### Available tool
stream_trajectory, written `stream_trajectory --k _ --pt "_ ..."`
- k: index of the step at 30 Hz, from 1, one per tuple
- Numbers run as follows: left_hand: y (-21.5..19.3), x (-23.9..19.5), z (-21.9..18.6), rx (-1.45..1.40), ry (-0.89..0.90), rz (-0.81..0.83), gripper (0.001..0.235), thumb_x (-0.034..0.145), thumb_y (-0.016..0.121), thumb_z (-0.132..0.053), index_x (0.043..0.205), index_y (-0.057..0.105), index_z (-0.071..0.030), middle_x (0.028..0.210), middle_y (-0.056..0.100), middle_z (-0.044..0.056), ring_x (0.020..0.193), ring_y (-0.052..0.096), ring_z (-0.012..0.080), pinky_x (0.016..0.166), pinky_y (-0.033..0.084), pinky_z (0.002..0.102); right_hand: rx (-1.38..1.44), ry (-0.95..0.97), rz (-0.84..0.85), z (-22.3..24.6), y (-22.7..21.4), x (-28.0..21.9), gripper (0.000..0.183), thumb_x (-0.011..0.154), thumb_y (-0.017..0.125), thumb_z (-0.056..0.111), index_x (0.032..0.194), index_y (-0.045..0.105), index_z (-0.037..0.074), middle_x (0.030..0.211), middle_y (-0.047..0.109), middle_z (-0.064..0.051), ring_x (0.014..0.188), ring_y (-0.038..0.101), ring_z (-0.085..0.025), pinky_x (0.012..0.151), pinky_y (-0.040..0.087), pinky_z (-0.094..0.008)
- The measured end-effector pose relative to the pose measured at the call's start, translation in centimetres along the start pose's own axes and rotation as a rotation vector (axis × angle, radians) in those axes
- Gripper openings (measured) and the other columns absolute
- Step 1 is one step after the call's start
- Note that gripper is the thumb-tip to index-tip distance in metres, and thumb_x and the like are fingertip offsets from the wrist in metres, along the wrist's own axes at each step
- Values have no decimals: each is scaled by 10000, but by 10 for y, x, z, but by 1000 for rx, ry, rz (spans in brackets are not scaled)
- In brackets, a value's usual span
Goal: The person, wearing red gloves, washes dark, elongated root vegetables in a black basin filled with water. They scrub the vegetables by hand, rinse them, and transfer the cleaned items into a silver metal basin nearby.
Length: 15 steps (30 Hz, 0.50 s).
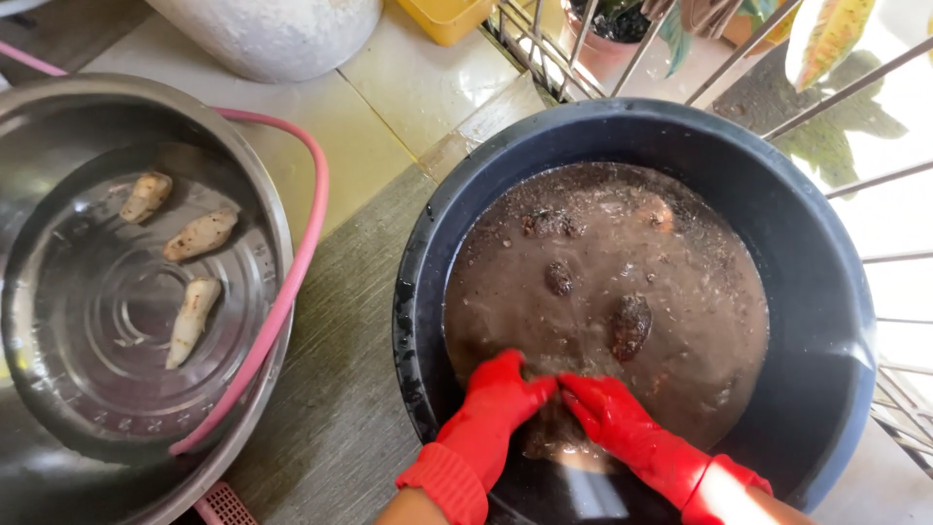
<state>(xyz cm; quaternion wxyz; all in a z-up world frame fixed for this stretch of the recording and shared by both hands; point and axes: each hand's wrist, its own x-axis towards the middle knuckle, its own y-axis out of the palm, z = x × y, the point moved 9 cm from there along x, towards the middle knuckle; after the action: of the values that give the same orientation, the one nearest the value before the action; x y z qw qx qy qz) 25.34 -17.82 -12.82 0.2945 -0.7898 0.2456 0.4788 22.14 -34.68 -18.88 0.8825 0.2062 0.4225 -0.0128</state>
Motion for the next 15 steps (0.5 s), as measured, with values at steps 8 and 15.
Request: stream_trajectory --k 8,15 --pt "13 48 32 -164 -85 -148 827 934 639 -333 1639 208 -294 1526 527 12 1400 501 287 1174 395 409 -1711 -57 133 -40 -19 36 810 807 670 352 1556 381 244 1480 540 -128 1378 507 -363 1131 466 -439" --pt "21 67 42 -162 -104 -115 800 888 597 -505 1593 352 -216 1587 444 76 1460 435 275 1209 356 377 -1420 2 -29 -39 -13 27 1074 747 788 462 1618 249 137 1657 277 -164 1549 258 -324 1271 230 -398"
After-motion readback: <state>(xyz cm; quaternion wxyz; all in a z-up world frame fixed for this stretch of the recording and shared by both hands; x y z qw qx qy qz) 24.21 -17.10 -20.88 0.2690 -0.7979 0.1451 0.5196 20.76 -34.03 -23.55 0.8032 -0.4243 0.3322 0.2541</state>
